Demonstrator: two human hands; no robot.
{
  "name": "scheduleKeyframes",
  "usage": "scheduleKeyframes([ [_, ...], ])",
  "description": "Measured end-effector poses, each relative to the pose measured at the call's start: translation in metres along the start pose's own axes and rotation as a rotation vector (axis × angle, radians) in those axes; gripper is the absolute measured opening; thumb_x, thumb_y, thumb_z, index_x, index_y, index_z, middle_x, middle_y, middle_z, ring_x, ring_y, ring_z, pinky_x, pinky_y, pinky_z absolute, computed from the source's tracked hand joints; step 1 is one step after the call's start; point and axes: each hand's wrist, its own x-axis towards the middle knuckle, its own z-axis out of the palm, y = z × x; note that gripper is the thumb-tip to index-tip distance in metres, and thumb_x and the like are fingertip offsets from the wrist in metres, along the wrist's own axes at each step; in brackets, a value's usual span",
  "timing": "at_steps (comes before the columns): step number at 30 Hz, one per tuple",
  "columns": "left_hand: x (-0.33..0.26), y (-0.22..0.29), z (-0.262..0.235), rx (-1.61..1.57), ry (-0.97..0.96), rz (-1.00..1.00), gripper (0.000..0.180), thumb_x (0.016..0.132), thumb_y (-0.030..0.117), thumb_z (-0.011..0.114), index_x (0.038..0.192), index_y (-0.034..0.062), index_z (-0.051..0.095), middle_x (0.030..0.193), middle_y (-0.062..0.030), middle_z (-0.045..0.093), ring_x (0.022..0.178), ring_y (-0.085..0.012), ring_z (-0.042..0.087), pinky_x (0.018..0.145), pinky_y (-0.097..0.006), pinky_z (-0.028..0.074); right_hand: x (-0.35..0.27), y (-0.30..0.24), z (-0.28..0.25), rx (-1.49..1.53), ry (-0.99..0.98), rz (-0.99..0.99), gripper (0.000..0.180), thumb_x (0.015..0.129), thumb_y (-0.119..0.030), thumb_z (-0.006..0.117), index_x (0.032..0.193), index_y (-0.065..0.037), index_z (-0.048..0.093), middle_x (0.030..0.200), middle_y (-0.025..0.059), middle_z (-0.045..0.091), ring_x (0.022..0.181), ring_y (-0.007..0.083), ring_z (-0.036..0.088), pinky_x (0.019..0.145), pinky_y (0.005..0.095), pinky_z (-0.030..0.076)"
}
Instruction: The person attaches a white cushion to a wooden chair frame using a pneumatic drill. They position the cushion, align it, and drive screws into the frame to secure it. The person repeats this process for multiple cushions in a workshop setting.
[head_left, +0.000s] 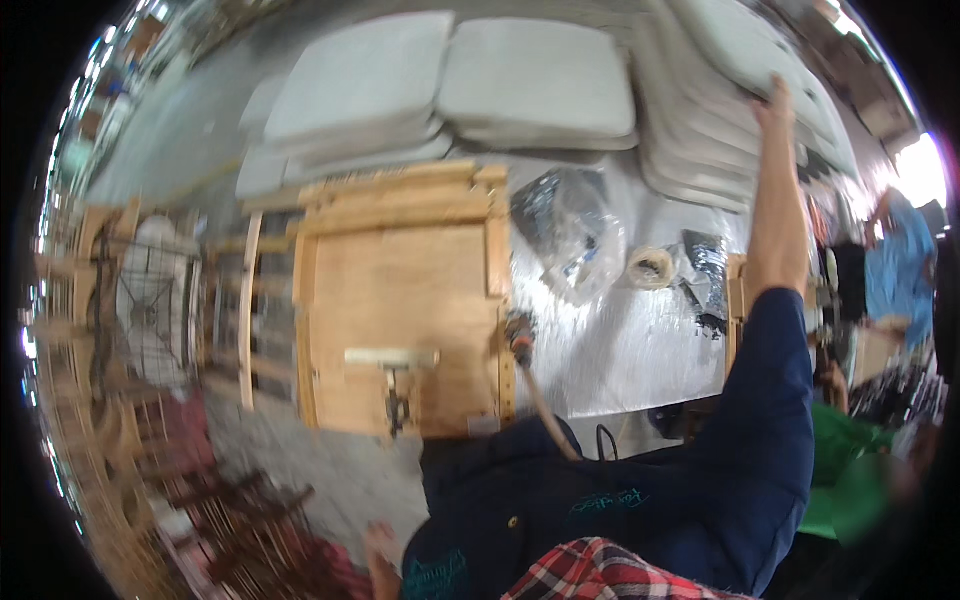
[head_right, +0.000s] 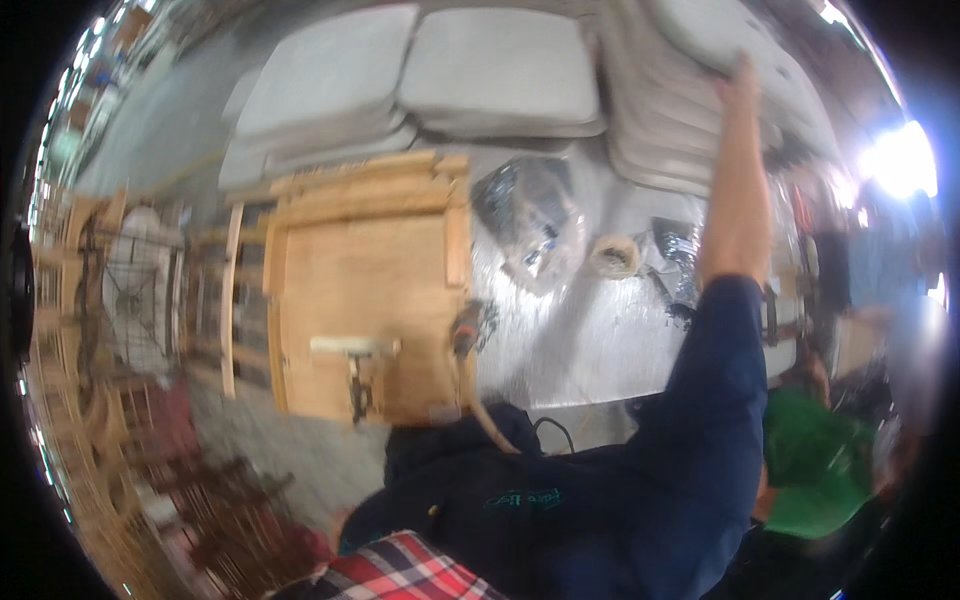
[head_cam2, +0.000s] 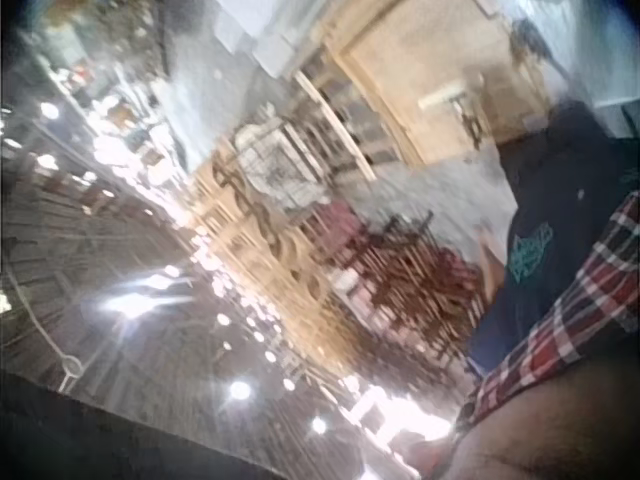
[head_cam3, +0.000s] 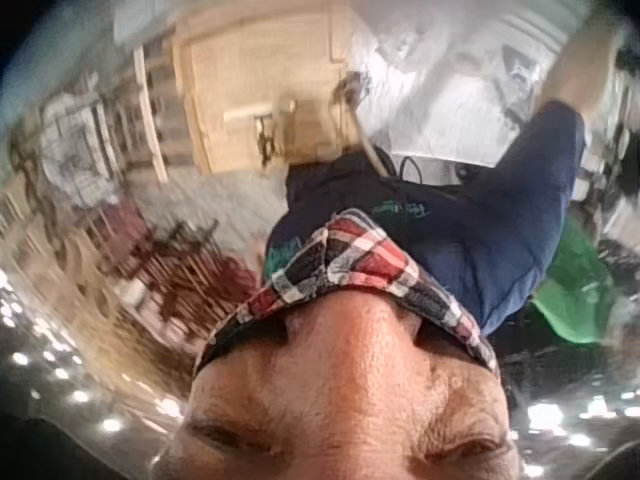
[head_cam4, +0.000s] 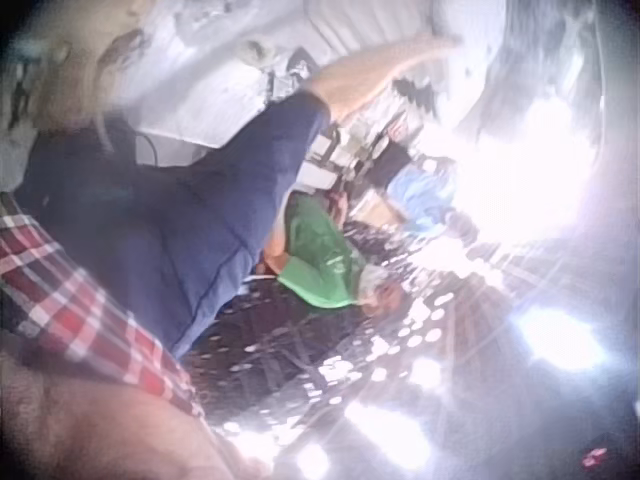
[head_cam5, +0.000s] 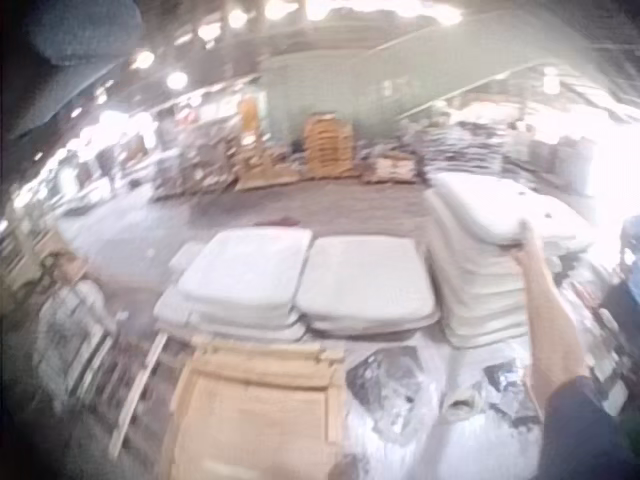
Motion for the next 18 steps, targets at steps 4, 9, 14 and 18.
scheduleKeyframes([
  [4, 0.025, 0.043, -0.049, 0.051, 0.288, 0.111, 0.061, 0.094, 0.037, 0.071, 0.13, -0.0116, 0.061, 0.124, -0.0229, 0.071, 0.116, -0.0297, 0.067, 0.101, -0.04, 0.05, -0.147, 0.039, 0.041, -0.286, 0.068, -0.05, 0.055, 0.106, -0.017, 0.047, 0.156, 0.003, 0.034, 0.154, 0.0293, 0.04, 0.136, 0.047, 0.049, 0.113, 0.0518, 0.047],
  [9, 0.031, 0.208, -0.069, 0.004, 0.532, 0.515, 0.04, 0.097, 0.032, 0.069, 0.118, -0.0018, 0.07, 0.106, -0.0218, 0.075, 0.099, -0.0343, 0.073, 0.088, -0.04, 0.055, -0.275, 0.028, -0.02, -0.632, -0.289, -0.094, 0.05, 0.107, -0.025, 0.053, 0.146, 0.006, 0.048, 0.154, 0.0271, 0.041, 0.133, 0.0432, 0.055, 0.108, 0.0507, 0.051],
  [14, 0.087, 0.282, -0.124, -0.003, 0.785, 0.767, 0.047, 0.095, 0.036, 0.071, 0.126, 0.0011, 0.068, 0.119, -0.0214, 0.072, 0.114, -0.0353, 0.068, 0.097, -0.043, 0.052, -0.413, -0.038, -0.052, -0.929, -0.442, -0.083, 0.049, 0.11, -0.025, 0.042, 0.148, 0.006, 0.044, 0.147, 0.0226, 0.052, 0.134, 0.0364, 0.056, 0.109, 0.0441, 0.05],
  [18, 0.149, 0.352, -0.141, 0.068, 0.696, 0.84, 0.068, 0.094, 0.05, 0.068, 0.139, -0.001, 0.057, 0.137, -0.0261, 0.06, 0.131, -0.0409, 0.053, 0.109, -0.048, 0.042, -0.552, -0.066, 0.014, -1.13, -0.256, -0.201, 0.045, 0.108, -0.019, 0.051, 0.145, 0.007, 0.048, 0.138, 0.02, 0.061, 0.124, 0.031, 0.064, 0.101, 0.0387, 0.054],
])
